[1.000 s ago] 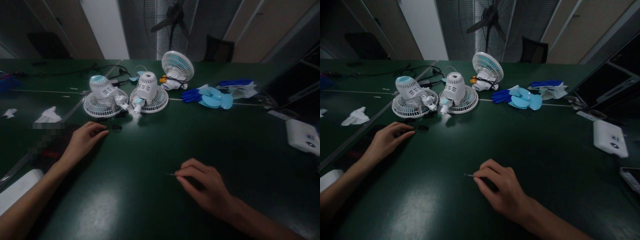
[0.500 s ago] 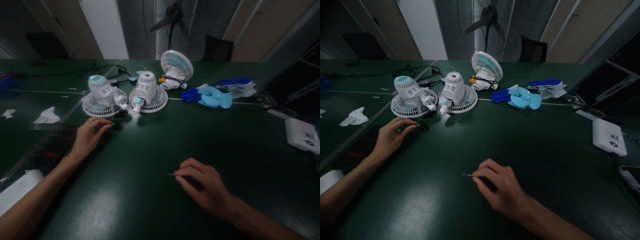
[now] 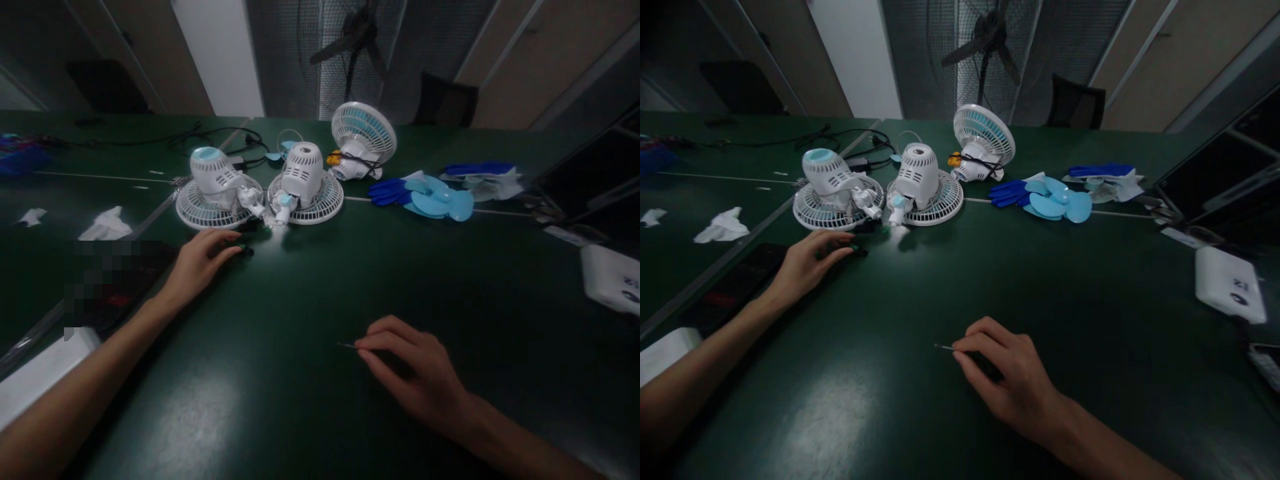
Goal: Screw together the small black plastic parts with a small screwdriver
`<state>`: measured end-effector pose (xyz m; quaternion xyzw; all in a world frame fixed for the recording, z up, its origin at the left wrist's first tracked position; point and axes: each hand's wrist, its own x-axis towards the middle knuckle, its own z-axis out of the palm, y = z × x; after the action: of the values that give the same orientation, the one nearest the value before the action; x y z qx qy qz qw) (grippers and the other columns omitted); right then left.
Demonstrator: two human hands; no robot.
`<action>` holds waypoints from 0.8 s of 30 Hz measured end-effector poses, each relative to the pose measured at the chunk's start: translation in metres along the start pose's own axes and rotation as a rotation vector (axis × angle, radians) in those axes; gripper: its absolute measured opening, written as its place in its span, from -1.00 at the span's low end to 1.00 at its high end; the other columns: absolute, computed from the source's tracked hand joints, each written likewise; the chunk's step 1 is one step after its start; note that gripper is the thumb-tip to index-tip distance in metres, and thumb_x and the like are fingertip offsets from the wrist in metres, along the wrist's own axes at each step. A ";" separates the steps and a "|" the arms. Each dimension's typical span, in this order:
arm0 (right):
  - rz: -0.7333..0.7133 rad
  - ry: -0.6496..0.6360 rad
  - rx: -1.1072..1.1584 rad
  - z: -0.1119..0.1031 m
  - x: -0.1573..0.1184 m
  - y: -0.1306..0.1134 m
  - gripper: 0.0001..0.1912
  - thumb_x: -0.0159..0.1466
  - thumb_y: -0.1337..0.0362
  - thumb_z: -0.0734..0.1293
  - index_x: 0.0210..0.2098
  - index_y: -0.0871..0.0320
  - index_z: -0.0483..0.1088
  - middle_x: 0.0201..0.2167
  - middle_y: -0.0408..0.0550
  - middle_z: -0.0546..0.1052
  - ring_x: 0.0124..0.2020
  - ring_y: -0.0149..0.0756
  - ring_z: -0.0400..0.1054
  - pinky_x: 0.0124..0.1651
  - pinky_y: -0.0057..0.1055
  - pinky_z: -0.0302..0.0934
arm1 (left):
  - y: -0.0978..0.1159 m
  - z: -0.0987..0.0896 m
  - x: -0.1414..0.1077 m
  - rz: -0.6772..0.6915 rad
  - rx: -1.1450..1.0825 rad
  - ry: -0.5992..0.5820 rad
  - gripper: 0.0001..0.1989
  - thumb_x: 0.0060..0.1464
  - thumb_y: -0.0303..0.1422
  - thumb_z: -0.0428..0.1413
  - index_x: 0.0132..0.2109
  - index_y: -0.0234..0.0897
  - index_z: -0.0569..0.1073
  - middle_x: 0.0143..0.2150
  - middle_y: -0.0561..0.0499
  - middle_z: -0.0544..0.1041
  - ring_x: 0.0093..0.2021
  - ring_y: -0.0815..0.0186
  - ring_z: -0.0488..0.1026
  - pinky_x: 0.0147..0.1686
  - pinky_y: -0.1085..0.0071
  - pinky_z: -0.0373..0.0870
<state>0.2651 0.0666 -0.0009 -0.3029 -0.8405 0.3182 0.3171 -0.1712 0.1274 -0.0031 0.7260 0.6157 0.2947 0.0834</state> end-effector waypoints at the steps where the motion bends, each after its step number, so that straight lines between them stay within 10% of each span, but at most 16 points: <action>1: -0.002 0.002 0.003 0.000 0.000 0.000 -0.85 0.46 0.37 0.33 -0.04 0.08 0.51 -0.20 -0.11 0.53 -0.31 -0.43 0.49 -0.35 -0.51 0.37 | -0.001 0.000 0.000 -0.012 -0.002 -0.018 -0.55 0.31 -0.01 0.16 0.19 -0.17 0.51 0.07 -0.11 0.57 0.00 0.11 0.52 -0.13 0.27 0.46; 7: 0.018 -0.038 -0.011 0.000 -0.003 0.002 -0.84 0.46 0.36 0.33 -0.01 0.07 0.50 -0.17 -0.10 0.53 -0.31 -0.43 0.47 -0.35 -0.49 0.35 | 0.014 0.002 -0.005 0.027 -0.051 -0.173 -0.63 0.31 -0.02 0.16 0.04 -0.17 0.57 0.05 -0.11 0.55 0.03 0.10 0.49 -0.02 0.23 0.45; 17: -0.026 -0.059 -0.155 0.004 -0.003 -0.001 -0.84 0.46 0.35 0.29 -0.04 0.10 0.51 -0.19 -0.08 0.54 -0.32 -0.41 0.47 -0.35 -0.46 0.30 | 0.151 0.055 -0.059 0.300 -0.190 -0.516 -0.85 0.40 -0.27 0.13 0.04 -0.14 0.49 -0.02 -0.01 0.55 -0.03 0.19 0.46 -0.01 0.18 0.29; 24: -0.038 -0.058 -0.166 0.005 -0.003 -0.002 -0.84 0.45 0.38 0.29 -0.06 0.11 0.51 -0.21 -0.09 0.53 -0.36 -0.43 0.43 -0.38 -0.48 0.25 | 0.156 0.056 -0.064 0.304 -0.203 -0.541 -0.84 0.39 -0.31 0.14 0.07 -0.13 0.46 0.00 -0.01 0.52 -0.02 0.19 0.43 -0.04 0.21 0.25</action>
<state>0.2631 0.0612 -0.0033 -0.3028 -0.8784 0.2500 0.2726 -0.0143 0.0450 0.0065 0.8496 0.4231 0.1602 0.2712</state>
